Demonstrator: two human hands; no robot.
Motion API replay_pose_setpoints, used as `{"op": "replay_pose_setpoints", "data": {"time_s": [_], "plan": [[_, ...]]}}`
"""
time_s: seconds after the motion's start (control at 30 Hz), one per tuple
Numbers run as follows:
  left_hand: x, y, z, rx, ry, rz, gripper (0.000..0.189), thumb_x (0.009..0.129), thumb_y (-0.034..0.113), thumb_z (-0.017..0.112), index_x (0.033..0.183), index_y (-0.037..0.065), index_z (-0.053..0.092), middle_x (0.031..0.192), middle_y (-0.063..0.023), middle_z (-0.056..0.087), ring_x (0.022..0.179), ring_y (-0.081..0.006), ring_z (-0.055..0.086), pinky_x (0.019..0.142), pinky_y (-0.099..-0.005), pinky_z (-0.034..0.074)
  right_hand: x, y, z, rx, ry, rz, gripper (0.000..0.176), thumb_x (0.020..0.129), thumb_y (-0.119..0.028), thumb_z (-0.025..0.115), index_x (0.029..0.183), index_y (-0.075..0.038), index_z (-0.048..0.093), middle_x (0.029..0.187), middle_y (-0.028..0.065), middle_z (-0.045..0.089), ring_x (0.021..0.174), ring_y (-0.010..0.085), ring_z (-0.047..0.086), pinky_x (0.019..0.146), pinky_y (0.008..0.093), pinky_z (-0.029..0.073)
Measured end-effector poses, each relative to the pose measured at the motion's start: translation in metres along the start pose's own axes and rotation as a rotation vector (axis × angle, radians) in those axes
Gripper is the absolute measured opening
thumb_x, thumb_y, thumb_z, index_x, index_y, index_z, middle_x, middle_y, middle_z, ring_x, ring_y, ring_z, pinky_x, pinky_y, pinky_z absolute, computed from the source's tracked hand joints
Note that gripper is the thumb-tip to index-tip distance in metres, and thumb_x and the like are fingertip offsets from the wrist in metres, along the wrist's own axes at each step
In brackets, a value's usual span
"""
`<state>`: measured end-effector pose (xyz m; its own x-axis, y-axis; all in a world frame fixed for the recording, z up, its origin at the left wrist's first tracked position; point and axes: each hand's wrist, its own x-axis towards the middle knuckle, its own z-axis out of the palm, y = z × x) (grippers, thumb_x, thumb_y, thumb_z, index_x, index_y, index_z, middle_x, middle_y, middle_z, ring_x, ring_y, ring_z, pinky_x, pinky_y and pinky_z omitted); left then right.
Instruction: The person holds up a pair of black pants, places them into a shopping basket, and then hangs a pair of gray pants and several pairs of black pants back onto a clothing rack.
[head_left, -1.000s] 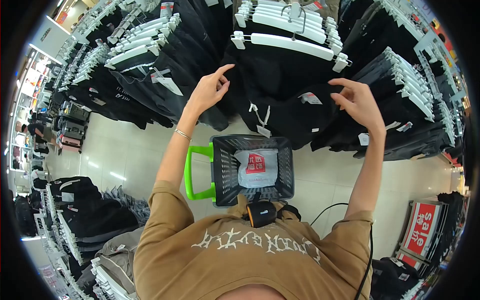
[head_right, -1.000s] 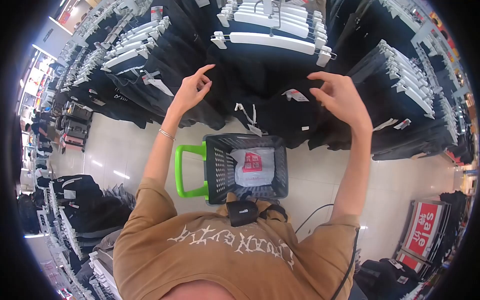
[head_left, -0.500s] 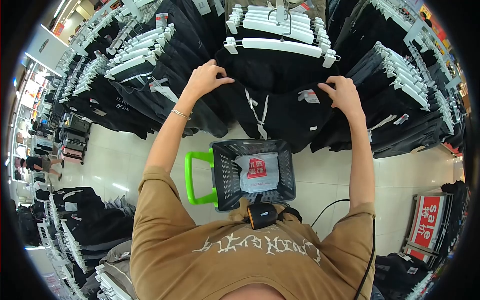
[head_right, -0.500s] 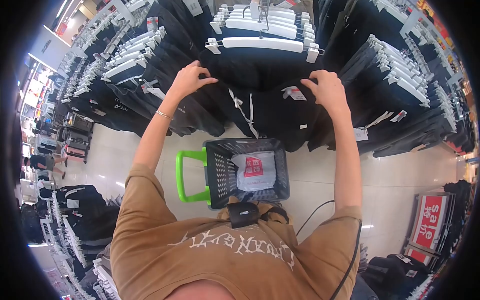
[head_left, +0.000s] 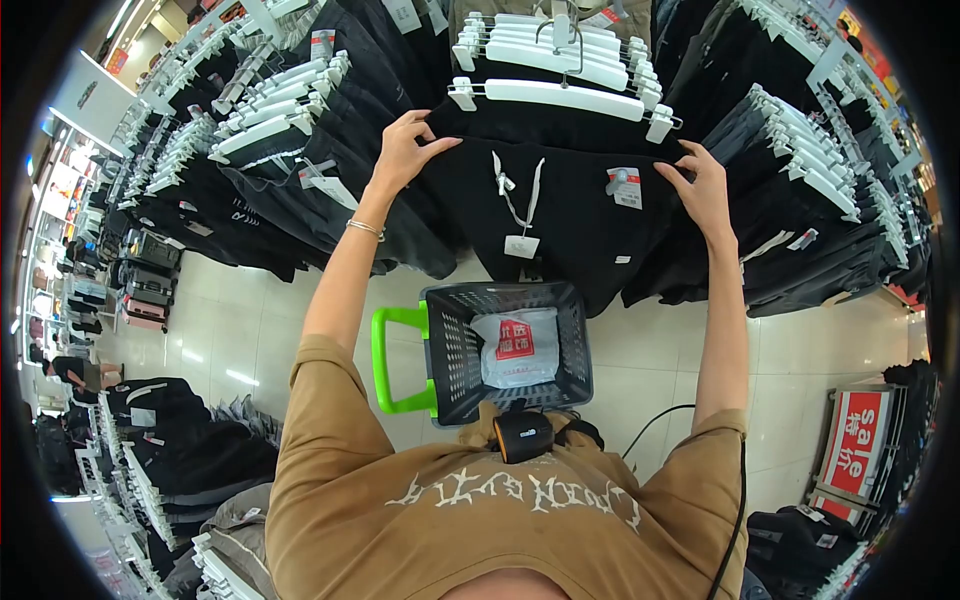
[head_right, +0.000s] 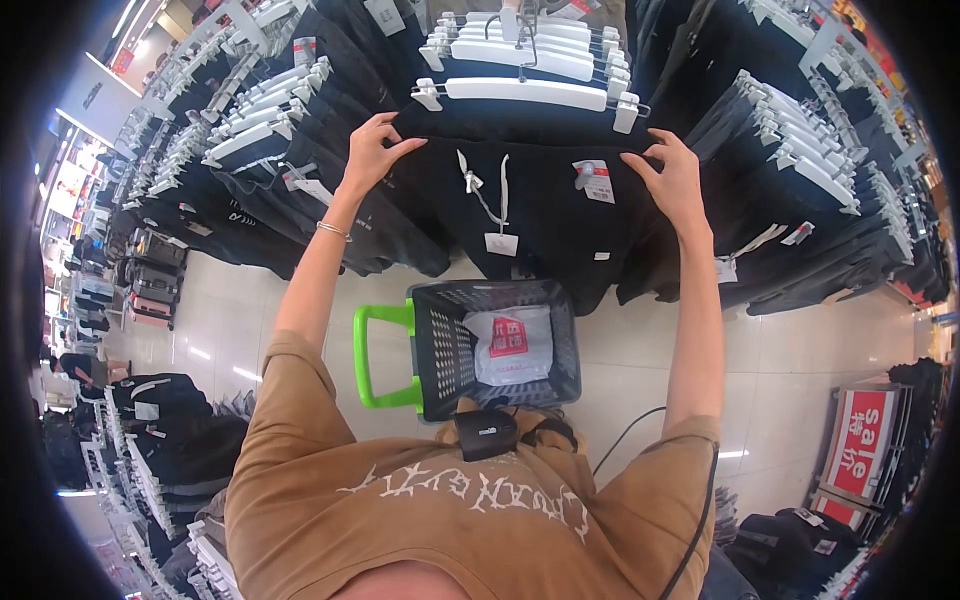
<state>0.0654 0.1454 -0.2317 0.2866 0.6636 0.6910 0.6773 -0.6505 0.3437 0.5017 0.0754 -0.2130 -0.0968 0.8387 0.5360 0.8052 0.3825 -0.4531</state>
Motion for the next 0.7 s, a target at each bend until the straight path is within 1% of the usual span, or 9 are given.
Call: {"op": "replay_pose_setpoints", "data": {"time_s": [0.03, 0.1, 0.17, 0.27, 0.4, 0.5, 0.57, 0.63, 0.7], "plan": [[0.002, 0.0, 0.001, -0.002, 0.001, 0.004, 0.039, 0.069, 0.026, 0.084, 0.063, -0.003, 0.058, 0.088, -0.0155, 0.062, 0.085, -0.0275, 0.063, 0.075, -0.0345, 0.051, 0.001, 0.001, 0.001, 0.049, 0.033, 0.024, 0.03, 0.076, -0.022, 0.078, 0.079, 0.005, 0.066, 0.109, 0.0192, 0.064, 0.1, 0.0304, 0.063, 0.084, 0.0364, 0.048], [0.002, 0.0, 0.002, -0.021, 0.011, -0.035, 0.04, 0.068, 0.024, 0.085, 0.074, -0.001, 0.054, 0.074, -0.0086, 0.057, 0.067, -0.0196, 0.057, 0.064, -0.0291, 0.048, 0.003, 0.001, 0.001, 0.097, 0.069, 0.049, 0.03, 0.074, -0.021, 0.079, 0.077, 0.005, 0.065, 0.102, 0.0173, 0.066, 0.095, 0.0286, 0.065, 0.082, 0.0349, 0.049], [0.003, -0.007, 0.006, -0.064, 0.069, -0.121, 0.042, 0.068, 0.023, 0.086, 0.079, 0.001, 0.051, 0.073, -0.0068, 0.055, 0.067, -0.016, 0.053, 0.066, -0.0271, 0.047, 0.005, -0.005, 0.0, 0.153, 0.03, 0.305, 0.03, 0.073, -0.019, 0.081, 0.077, 0.004, 0.061, 0.088, 0.0121, 0.065, 0.081, 0.0218, 0.064, 0.076, 0.03, 0.049], [0.009, -0.008, 0.009, -0.106, 0.099, -0.197, 0.048, 0.067, 0.022, 0.087, 0.086, 0.003, 0.047, 0.071, -0.0048, 0.052, 0.066, -0.0115, 0.049, 0.068, -0.0252, 0.046, 0.008, -0.003, 0.007, 0.155, 0.243, 0.11, 0.032, 0.073, -0.018, 0.081, 0.077, 0.002, 0.057, 0.076, 0.0077, 0.061, 0.073, 0.014, 0.059, 0.069, 0.0254, 0.047], [0.017, -0.011, 0.008, -0.121, 0.019, -0.219, 0.049, 0.066, 0.022, 0.087, 0.089, 0.003, 0.05, 0.072, -0.0031, 0.053, 0.068, -0.0112, 0.05, 0.069, -0.0245, 0.045, 0.011, -0.008, 0.004, 0.279, 0.224, 0.138, 0.031, 0.073, -0.019, 0.081, 0.082, 0.003, 0.061, 0.072, 0.0066, 0.063, 0.068, 0.0112, 0.059, 0.065, 0.0238, 0.046], [0.021, -0.021, 0.011, -0.144, -0.042, -0.171, 0.046, 0.065, 0.026, 0.087, 0.088, 0.0, 0.057, 0.073, -0.0045, 0.057, 0.069, -0.0112, 0.054, 0.067, -0.0245, 0.045, 0.011, 0.007, 0.005, 0.251, 0.047, 0.196, 0.028, 0.076, -0.019, 0.079, 0.087, 0.003, 0.066, 0.07, 0.0056, 0.065, 0.066, 0.0088, 0.059, 0.063, 0.0232, 0.047], [0.022, -0.028, 0.013, -0.151, -0.072, -0.117, 0.046, 0.064, 0.029, 0.087, 0.086, -0.002, 0.061, 0.071, -0.006, 0.059, 0.068, -0.0113, 0.056, 0.066, -0.0248, 0.046, 0.011, 0.013, 0.006, 0.387, -0.066, 0.208, 0.019, 0.083, -0.014, 0.073, 0.092, 0.002, 0.069, 0.069, -0.0021, 0.064, 0.06, 0.0018, 0.052, 0.053, 0.0185, 0.04], [0.022, -0.03, 0.011, -0.313, -0.254, -0.355, 0.045, 0.066, 0.031, 0.086, 0.084, -0.005, 0.066, 0.073, -0.0082, 0.066, 0.068, -0.0114, 0.06, 0.066, -0.0247, 0.047, 0.012, 0.018, 0.007, 0.454, -0.102, 0.236, 0.019, 0.084, -0.014, 0.072, 0.091, 0.003, 0.07, 0.071, -0.0013, 0.066, 0.062, 0.0021, 0.054, 0.055, 0.0189, 0.042], [0.024, -0.034, 0.009, -0.32, -0.279, -0.364, 0.042, 0.068, 0.028, 0.085, 0.086, -0.006, 0.067, 0.073, -0.0075, 0.067, 0.066, -0.0108, 0.061, 0.065, -0.0244, 0.048, 0.014, 0.023, 0.007, 0.523, -0.145, 0.26, 0.018, 0.085, -0.014, 0.071, 0.091, 0.003, 0.071, 0.074, -0.0005, 0.068, 0.065, 0.0023, 0.057, 0.057, 0.0193, 0.044]]}}
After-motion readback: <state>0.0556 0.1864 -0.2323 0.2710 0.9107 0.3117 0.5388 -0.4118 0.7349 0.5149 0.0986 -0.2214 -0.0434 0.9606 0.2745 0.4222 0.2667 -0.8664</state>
